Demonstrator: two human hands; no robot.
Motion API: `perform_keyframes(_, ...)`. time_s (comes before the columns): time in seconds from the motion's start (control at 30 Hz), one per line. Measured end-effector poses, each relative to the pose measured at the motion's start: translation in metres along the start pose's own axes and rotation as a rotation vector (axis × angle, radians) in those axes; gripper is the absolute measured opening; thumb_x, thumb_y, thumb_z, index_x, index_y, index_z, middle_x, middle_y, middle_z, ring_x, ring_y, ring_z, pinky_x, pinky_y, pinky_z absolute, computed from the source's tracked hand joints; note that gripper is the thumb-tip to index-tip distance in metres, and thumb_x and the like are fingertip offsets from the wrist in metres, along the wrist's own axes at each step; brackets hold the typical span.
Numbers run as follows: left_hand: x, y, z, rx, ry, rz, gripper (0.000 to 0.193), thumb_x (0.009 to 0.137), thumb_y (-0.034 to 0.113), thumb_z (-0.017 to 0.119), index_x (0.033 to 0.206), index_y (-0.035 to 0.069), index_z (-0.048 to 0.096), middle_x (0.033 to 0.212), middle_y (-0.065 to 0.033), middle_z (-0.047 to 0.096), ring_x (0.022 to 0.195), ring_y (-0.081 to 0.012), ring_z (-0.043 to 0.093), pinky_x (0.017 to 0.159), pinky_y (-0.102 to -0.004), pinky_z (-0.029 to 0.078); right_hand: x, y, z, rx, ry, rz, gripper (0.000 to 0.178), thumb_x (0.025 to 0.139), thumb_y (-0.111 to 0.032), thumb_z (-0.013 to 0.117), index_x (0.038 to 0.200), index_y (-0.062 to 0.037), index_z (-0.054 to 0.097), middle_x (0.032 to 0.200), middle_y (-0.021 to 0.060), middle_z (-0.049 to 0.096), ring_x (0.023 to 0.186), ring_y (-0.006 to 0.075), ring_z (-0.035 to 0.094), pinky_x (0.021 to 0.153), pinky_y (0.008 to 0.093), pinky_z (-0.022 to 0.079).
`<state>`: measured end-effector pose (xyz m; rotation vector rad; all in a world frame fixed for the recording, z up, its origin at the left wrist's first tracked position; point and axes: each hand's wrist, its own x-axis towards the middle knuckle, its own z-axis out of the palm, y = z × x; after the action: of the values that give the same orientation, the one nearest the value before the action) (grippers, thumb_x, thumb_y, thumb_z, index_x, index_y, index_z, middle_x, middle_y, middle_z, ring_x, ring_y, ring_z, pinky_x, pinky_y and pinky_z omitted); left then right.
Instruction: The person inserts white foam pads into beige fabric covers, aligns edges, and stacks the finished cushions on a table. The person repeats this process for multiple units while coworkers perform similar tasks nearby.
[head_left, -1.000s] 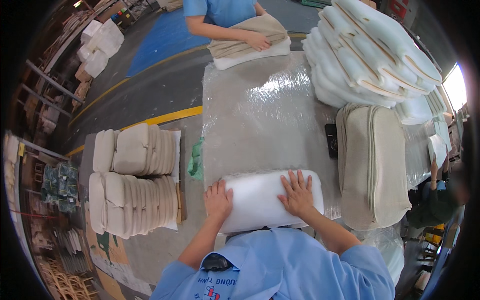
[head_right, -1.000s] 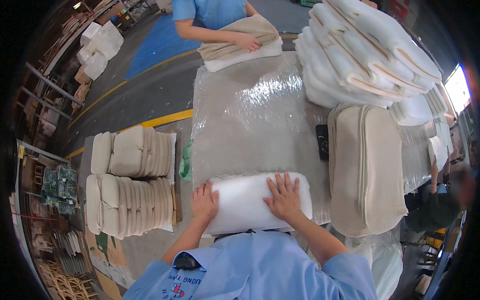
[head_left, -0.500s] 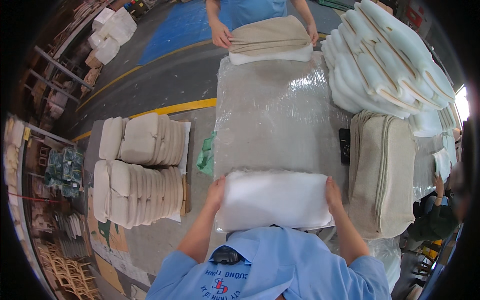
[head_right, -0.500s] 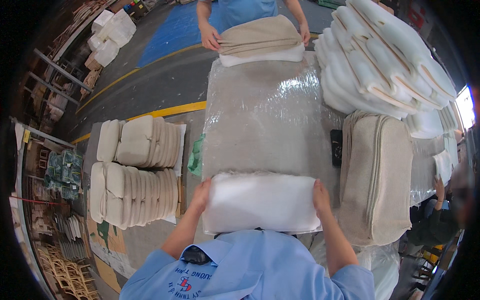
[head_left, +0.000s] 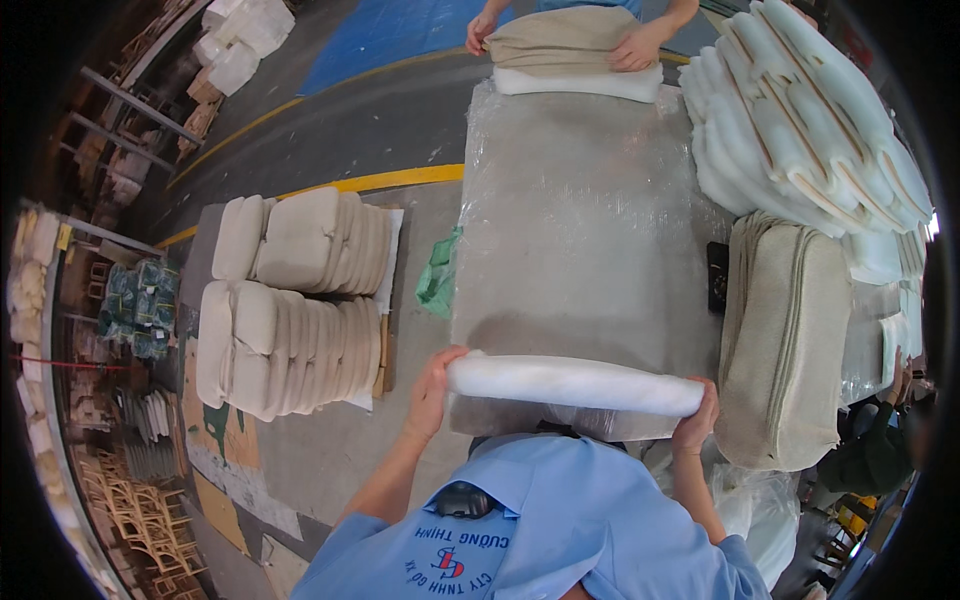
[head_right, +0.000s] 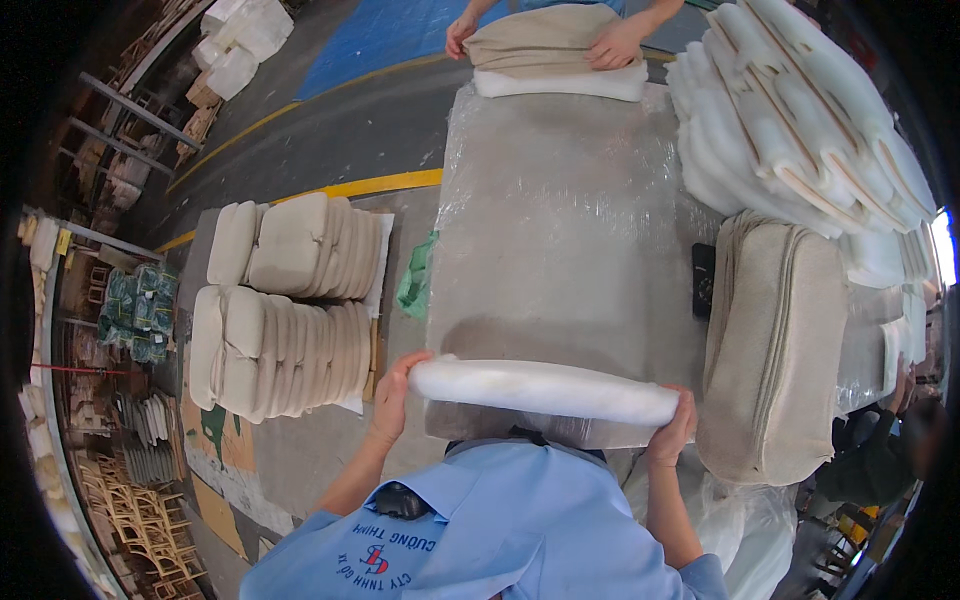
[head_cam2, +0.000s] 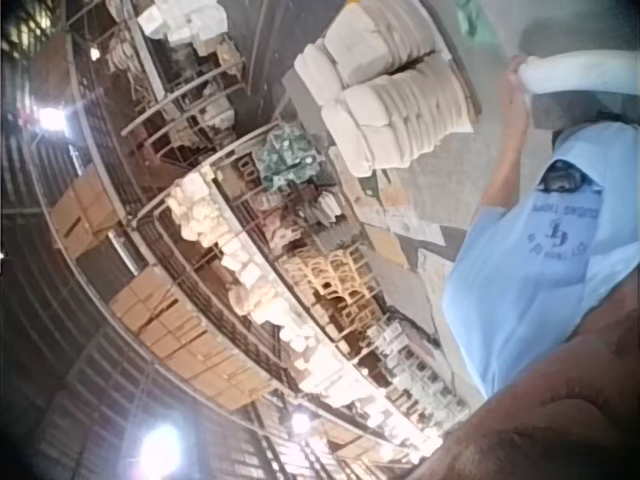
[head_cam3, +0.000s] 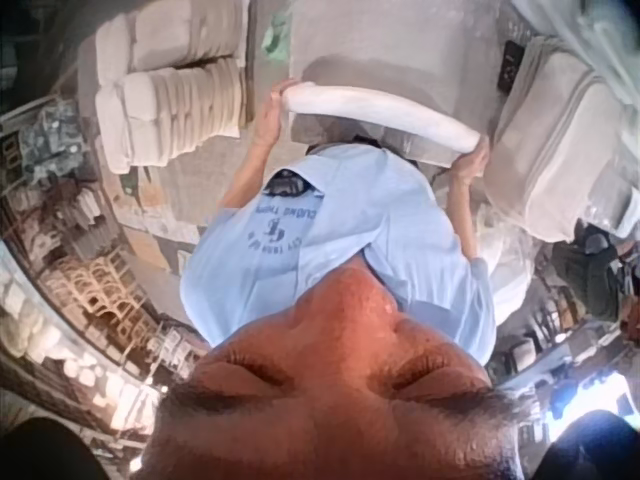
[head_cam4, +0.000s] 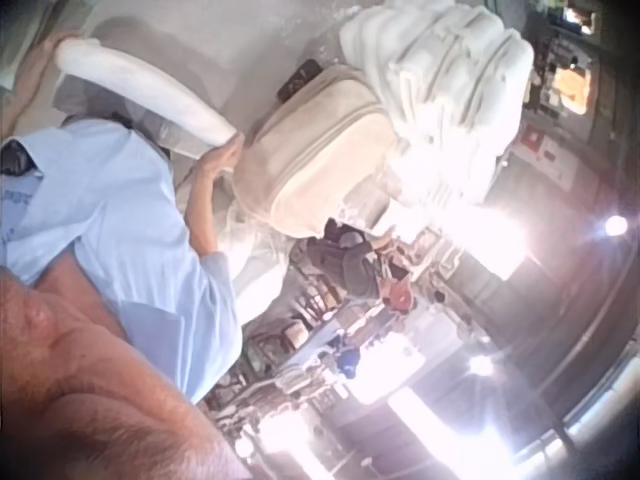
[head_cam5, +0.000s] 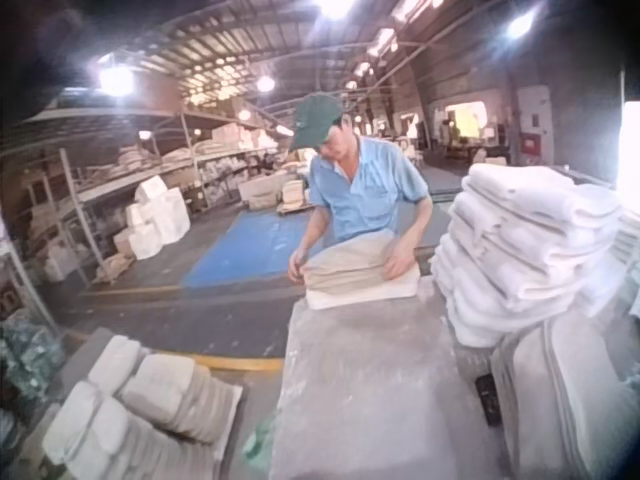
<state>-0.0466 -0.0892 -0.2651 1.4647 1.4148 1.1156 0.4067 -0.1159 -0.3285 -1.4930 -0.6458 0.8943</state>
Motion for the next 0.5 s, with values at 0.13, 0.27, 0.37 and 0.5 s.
perform_keyframes(0.13,0.023,0.042,-0.002,0.471,-0.132,0.329,0.043,0.108,0.04,0.057,0.124,0.003,0.071,0.125,-0.0164,0.072,0.119,-0.033,0.067,0.105,-0.0395,0.048,0.0,-0.003,-0.015,-0.037,-0.099,-0.013,0.047,0.111,-0.039,0.044,0.105,-0.0006,0.07,0.102,0.008,0.068,0.097,0.0177,0.059,0.092,0.0309,0.045)
perform_keyframes(0.27,0.029,0.02,0.007,0.327,-0.262,0.023,0.034,0.104,0.034,0.063,0.109,0.003,0.076,0.11,-0.0163,0.074,0.104,-0.0355,0.068,0.093,-0.0434,0.052,0.018,-0.044,-0.022,-0.33,-0.356,0.107,0.042,0.109,-0.037,0.052,0.111,0.0007,0.071,0.108,0.0102,0.071,0.098,0.0204,0.063,0.09,0.0333,0.048)
perform_keyframes(0.37,0.027,0.005,0.011,0.313,-0.198,-0.024,0.033,0.102,0.033,0.064,0.097,0.003,0.077,0.096,-0.0162,0.073,0.092,-0.0385,0.066,0.083,-0.0474,0.052,0.026,-0.111,0.024,-0.588,-0.635,-0.131,0.041,0.104,-0.036,0.064,0.118,0.0007,0.072,0.109,0.0116,0.072,0.102,0.0245,0.067,0.09,0.0368,0.052)
perform_keyframes(0.5,0.039,0.009,0.015,0.348,-0.204,-0.065,0.035,0.102,0.034,0.064,0.089,0.003,0.076,0.086,-0.0173,0.068,0.086,-0.0392,0.064,0.078,-0.0486,0.05,-0.012,-0.173,0.146,-0.78,-1.146,-0.463,0.057,0.095,-0.048,0.076,0.126,-0.0013,0.07,0.117,0.0192,0.072,0.107,0.0376,0.07,0.093,0.0439,0.056)
